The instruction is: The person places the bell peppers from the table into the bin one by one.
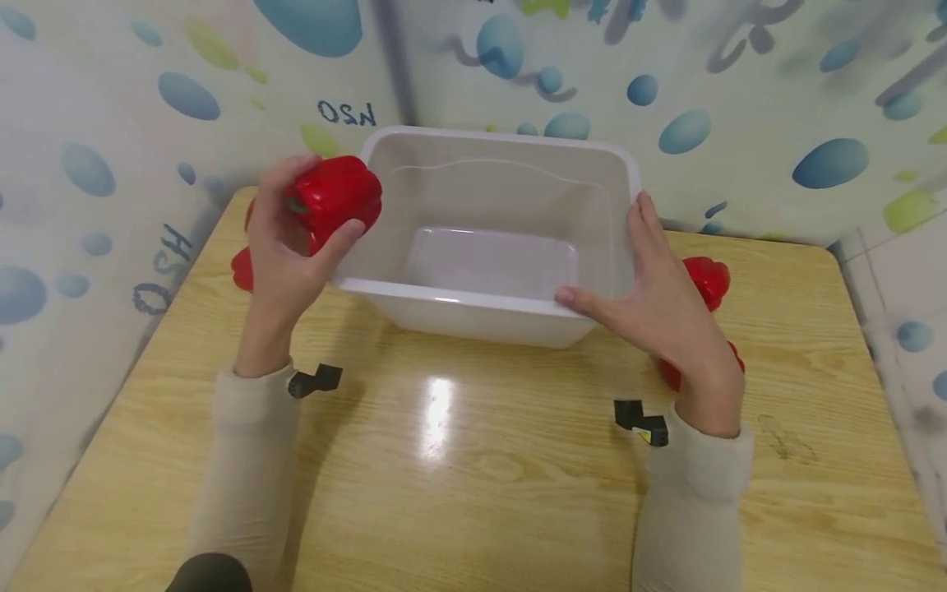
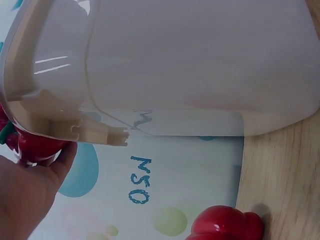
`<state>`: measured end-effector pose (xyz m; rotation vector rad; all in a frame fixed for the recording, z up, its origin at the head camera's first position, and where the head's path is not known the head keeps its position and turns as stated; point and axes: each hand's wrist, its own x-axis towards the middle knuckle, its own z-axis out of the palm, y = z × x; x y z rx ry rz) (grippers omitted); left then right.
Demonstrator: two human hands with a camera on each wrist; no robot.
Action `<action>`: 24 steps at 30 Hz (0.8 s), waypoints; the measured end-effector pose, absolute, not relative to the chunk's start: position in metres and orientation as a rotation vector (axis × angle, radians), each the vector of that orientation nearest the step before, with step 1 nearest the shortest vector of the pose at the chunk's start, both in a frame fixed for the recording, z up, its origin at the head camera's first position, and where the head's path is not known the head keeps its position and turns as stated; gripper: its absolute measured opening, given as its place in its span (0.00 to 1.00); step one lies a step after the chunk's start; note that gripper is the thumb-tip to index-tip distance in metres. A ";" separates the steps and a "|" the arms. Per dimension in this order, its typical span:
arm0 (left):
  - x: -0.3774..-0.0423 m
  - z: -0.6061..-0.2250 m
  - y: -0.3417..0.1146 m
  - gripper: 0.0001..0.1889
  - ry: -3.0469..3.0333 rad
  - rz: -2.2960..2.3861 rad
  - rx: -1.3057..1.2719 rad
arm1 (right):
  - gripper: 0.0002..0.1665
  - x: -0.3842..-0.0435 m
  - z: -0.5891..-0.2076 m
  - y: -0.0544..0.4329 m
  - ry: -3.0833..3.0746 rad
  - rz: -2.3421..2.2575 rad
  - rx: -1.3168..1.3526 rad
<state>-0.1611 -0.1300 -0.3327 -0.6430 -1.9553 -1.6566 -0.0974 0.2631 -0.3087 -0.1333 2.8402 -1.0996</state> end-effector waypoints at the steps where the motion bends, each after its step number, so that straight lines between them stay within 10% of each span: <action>1: -0.161 -0.333 -0.130 0.36 -1.956 -1.662 -0.653 | 0.71 -0.097 -0.309 0.263 2.841 -1.101 -0.137; 24: -0.159 -0.335 -0.143 0.36 -2.035 -1.666 -0.825 | 0.71 -0.096 -0.307 0.263 2.838 -1.099 -0.124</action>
